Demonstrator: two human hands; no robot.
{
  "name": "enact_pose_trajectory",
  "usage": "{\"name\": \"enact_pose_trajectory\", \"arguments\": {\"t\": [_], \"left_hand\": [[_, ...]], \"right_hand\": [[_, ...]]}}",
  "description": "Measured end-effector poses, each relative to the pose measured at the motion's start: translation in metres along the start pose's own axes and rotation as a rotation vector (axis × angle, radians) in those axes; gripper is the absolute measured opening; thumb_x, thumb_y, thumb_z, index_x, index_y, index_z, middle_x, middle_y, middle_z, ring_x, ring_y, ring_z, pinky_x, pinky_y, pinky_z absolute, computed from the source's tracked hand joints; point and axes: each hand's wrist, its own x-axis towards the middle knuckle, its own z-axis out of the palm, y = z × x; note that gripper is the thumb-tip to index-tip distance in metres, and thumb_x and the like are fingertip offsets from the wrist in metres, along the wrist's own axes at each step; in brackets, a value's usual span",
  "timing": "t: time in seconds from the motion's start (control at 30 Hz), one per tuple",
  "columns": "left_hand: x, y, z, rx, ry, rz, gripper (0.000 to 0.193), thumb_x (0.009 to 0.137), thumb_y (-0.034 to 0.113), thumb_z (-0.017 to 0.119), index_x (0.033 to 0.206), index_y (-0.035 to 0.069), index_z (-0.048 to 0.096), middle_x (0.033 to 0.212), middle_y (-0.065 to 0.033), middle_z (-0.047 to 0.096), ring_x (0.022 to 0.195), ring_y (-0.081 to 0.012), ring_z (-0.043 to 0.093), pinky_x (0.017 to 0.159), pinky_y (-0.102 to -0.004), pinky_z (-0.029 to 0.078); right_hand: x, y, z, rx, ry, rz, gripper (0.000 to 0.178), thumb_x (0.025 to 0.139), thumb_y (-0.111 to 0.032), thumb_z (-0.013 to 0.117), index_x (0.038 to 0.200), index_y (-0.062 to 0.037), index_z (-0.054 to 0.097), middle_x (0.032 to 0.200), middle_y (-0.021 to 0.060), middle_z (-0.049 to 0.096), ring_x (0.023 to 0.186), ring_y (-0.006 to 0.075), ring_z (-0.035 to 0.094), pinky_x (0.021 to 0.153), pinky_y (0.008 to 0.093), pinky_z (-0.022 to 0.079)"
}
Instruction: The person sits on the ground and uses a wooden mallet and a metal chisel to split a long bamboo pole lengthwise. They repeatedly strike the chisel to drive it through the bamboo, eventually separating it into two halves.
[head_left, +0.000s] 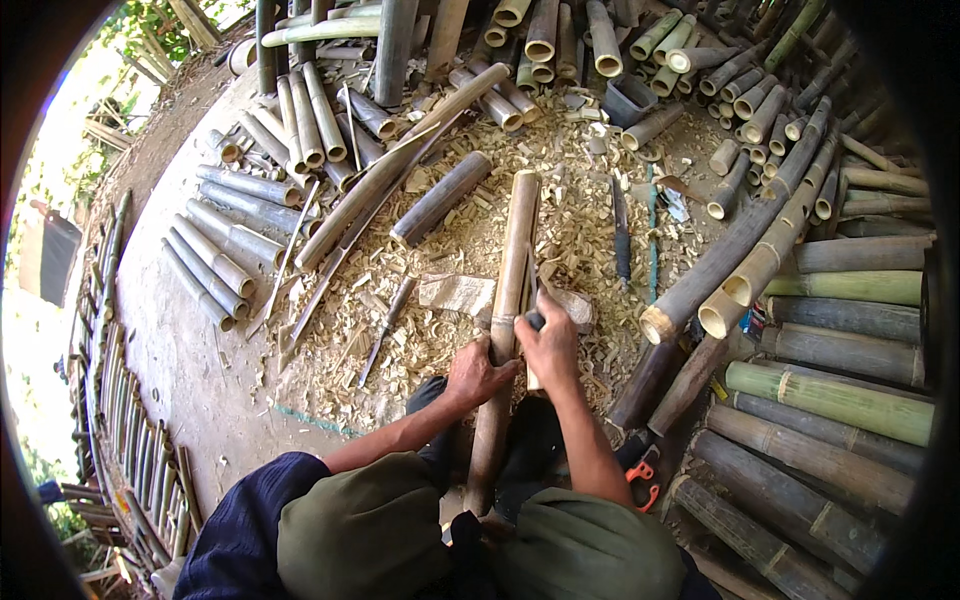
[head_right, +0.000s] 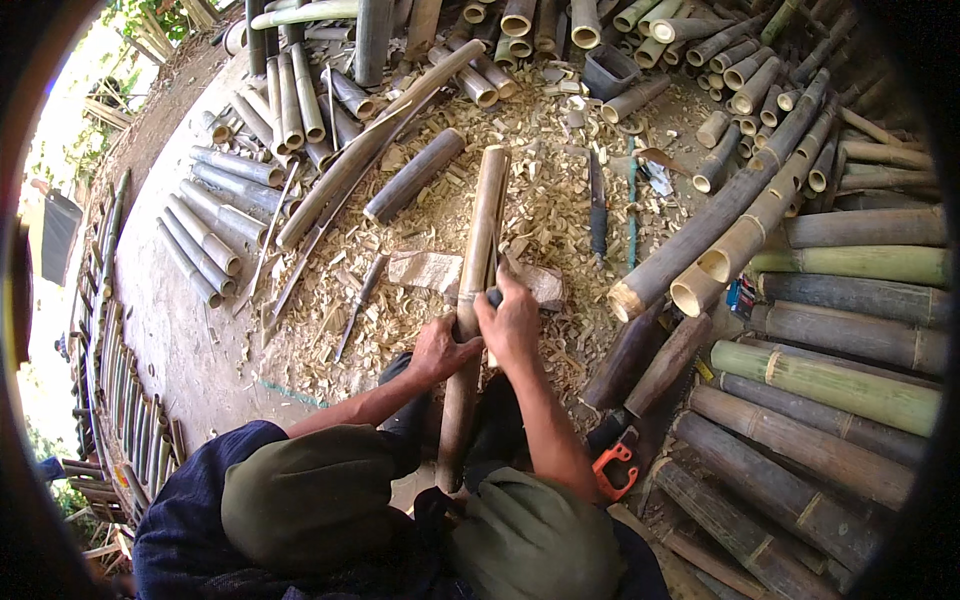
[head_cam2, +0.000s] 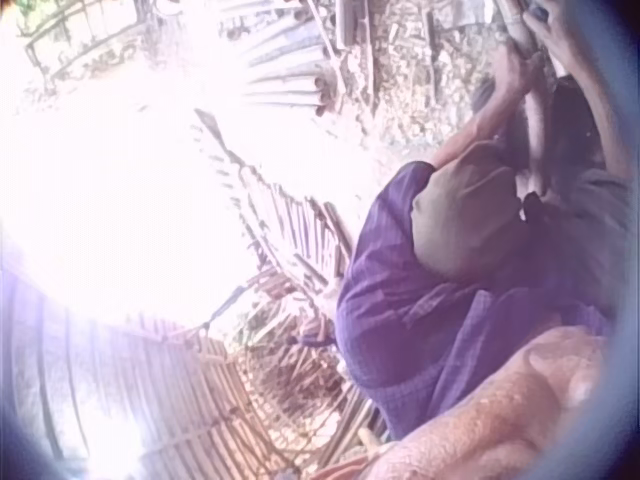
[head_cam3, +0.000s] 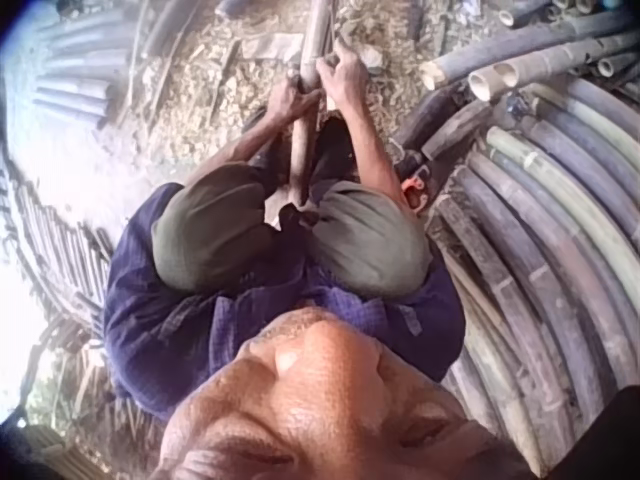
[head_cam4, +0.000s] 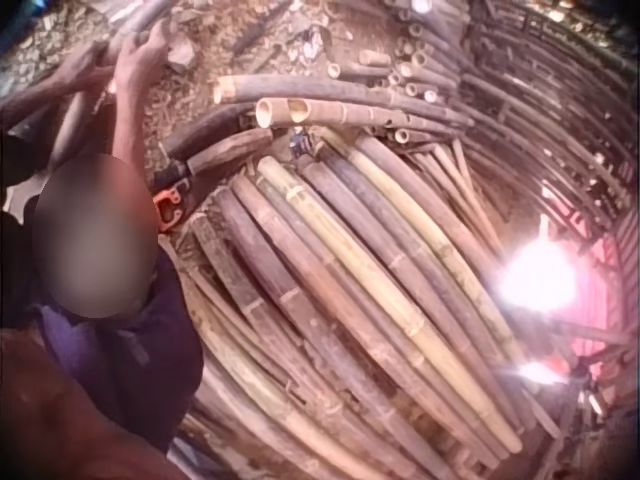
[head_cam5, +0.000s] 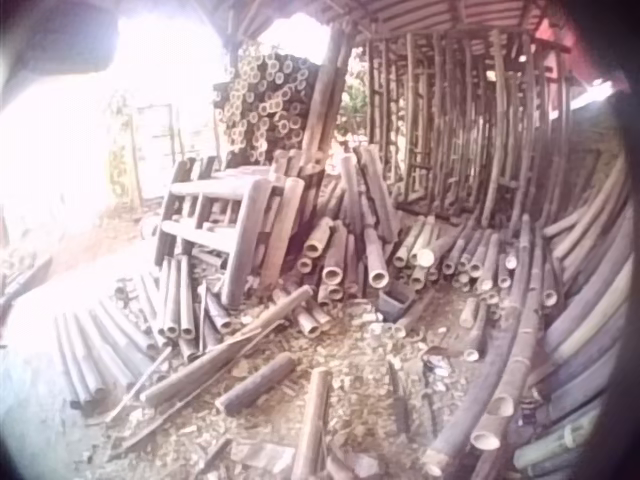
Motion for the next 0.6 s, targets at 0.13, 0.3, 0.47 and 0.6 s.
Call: {"name": "enact_pose_trajectory", "arguments": {"t": [0.13,0.3,0.47,0.6], "left_hand": [[-0.001,0.005,-0.001,0.036,-0.017,0.027,0.056,0.078,0.048,0.084,0.088,-0.003,0.064,0.076,-0.0252,0.068,0.077,-0.0415,0.071,0.071,-0.0487,0.055],[0.004,0.003,-0.005,-0.060,-0.109,0.006,0.059,0.079,0.048,0.086,0.098,-0.004,0.068,0.078,-0.0211,0.071,0.074,-0.0329,0.071,0.070,-0.0447,0.056],[0.007,-0.045,-0.012,-0.801,-0.473,-0.117,0.054,0.086,0.034,0.085,0.122,-0.002,0.069,0.117,-0.0102,0.073,0.107,-0.0182,0.066,0.096,-0.0361,0.053],[0.000,-0.003,-0.012,-0.285,-0.073,-0.145,0.065,0.081,0.032,0.088,0.129,-0.003,0.062,0.118,-0.0159,0.071,0.111,-0.0252,0.066,0.098,-0.0400,0.053]], "right_hand": [[0.064,0.009,0.003,-0.036,-0.005,0.005,0.052,0.086,-0.013,0.067,0.132,0.0119,0.061,0.074,0.0166,0.064,0.062,0.0246,0.064,0.058,0.0409,0.052],[0.120,-0.015,-0.015,0.055,-0.069,0.145,0.065,0.087,-0.009,0.066,0.146,0.0122,0.048,0.066,0.0032,0.058,0.050,0.0096,0.051,0.043,0.0298,0.040],[0.049,-0.043,-0.043,0.641,-0.047,0.154,0.038,0.092,-0.012,0.069,0.125,0.0070,0.062,0.072,0.0038,0.061,0.059,0.0122,0.062,0.044,0.0292,0.049],[-0.016,-0.030,-0.064,0.689,0.038,0.334,0.026,0.092,-0.014,0.070,0.112,0.0015,0.064,0.086,0.0086,0.068,0.062,0.0143,0.065,0.045,0.0304,0.055]]}}
